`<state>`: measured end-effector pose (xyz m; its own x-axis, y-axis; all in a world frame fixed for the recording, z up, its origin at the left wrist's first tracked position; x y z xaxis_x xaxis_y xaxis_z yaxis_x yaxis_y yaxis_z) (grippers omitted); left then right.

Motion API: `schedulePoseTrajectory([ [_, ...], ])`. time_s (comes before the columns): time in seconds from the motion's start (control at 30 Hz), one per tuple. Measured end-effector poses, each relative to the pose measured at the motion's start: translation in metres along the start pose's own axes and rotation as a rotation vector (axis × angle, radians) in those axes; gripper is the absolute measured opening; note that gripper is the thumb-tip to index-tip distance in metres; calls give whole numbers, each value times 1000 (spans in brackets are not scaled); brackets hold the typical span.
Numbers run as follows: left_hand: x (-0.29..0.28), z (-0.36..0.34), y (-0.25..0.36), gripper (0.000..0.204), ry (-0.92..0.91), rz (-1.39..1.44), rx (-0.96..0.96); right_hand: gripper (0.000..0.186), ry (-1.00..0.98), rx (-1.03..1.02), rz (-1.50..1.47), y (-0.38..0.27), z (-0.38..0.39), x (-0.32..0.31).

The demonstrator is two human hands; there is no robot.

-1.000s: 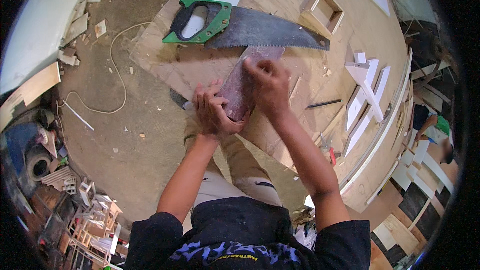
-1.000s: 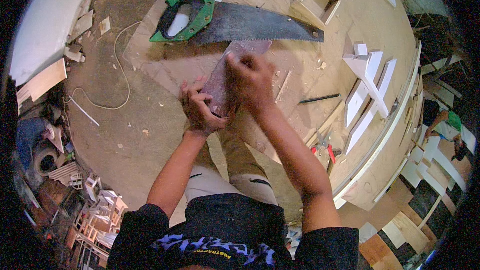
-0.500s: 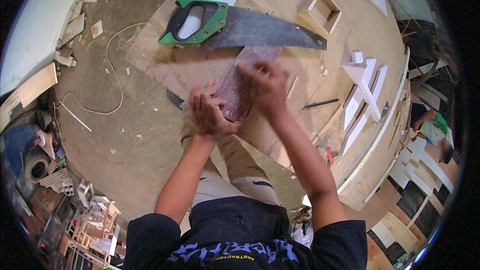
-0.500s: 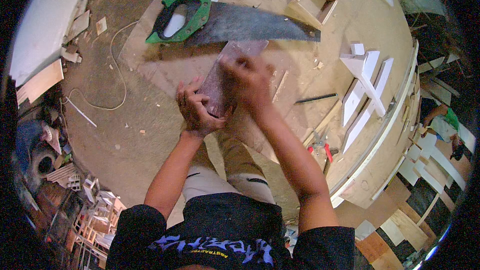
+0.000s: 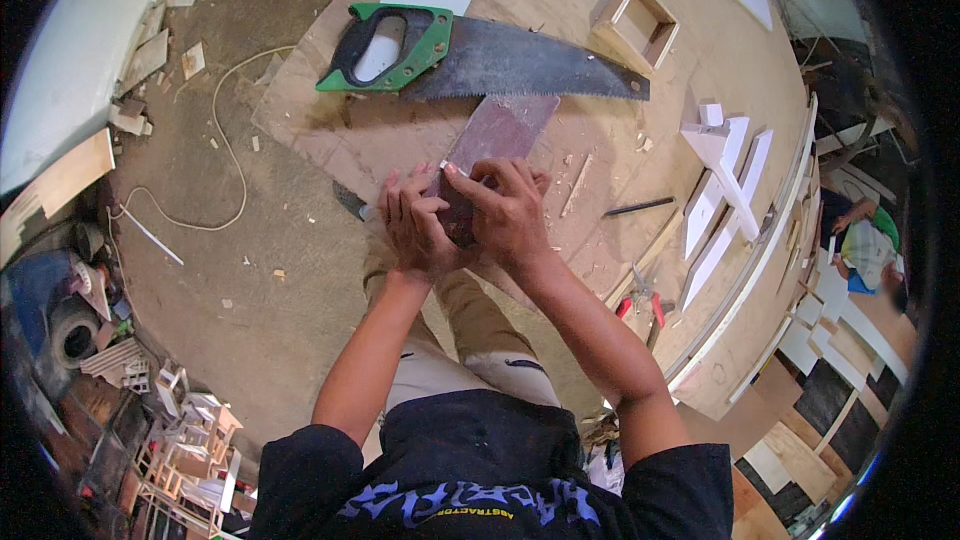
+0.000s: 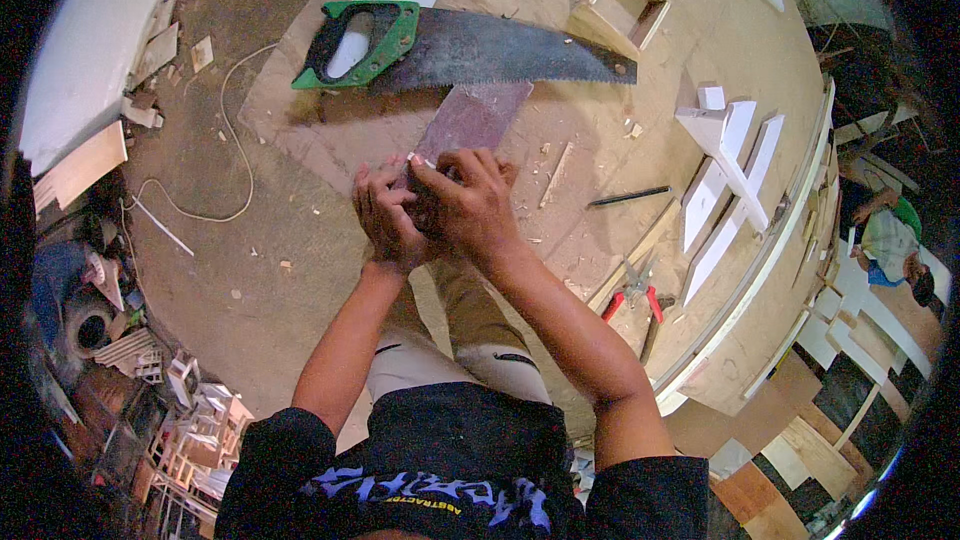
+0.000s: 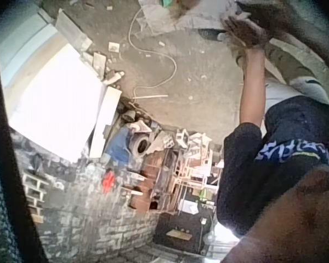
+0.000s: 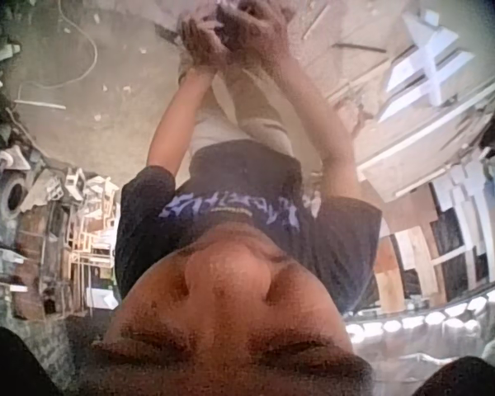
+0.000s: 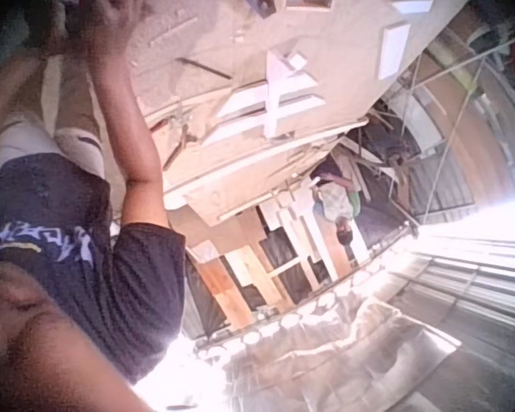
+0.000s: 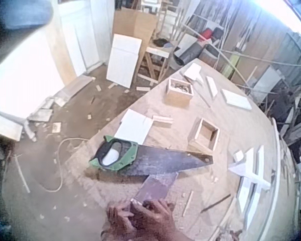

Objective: The person constructs a model airplane by cutting small wooden strips with shears, sanding a wooden piece, and hammering small wooden parts together to form the aircraft structure.

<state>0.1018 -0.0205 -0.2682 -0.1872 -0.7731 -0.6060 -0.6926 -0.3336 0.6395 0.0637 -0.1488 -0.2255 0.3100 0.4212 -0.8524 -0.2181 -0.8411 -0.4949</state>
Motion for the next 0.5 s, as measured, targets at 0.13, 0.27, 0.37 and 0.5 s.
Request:
schedulePoseTrajectory([
  [0.13,2,0,1,72,-16,-21,-19,42,58,106,-5,32,-16,-9],
  [0.27,2,-2,2,72,4,-24,-12,39,81,143,88,39,-24,-18],
  [0.37,1,-3,3,72,-31,-27,-9,35,106,189,-13,45,-24,-22],
  [0.5,0,-4,4,71,-16,-31,-7,27,59,439,-211,65,-25,-27],
])
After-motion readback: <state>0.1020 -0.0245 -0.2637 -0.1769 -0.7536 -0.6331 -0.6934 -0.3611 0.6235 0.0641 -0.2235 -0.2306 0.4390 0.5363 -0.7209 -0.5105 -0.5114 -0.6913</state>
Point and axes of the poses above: each hand's wrist, its own z-axis away from the middle knuckle, its own x-axis out of the palm, y = z × x, the point moved 9 cm from there along -z, towards the middle knuckle, and after that the axes turned 1 degree about -y, right-handed, at the moved point
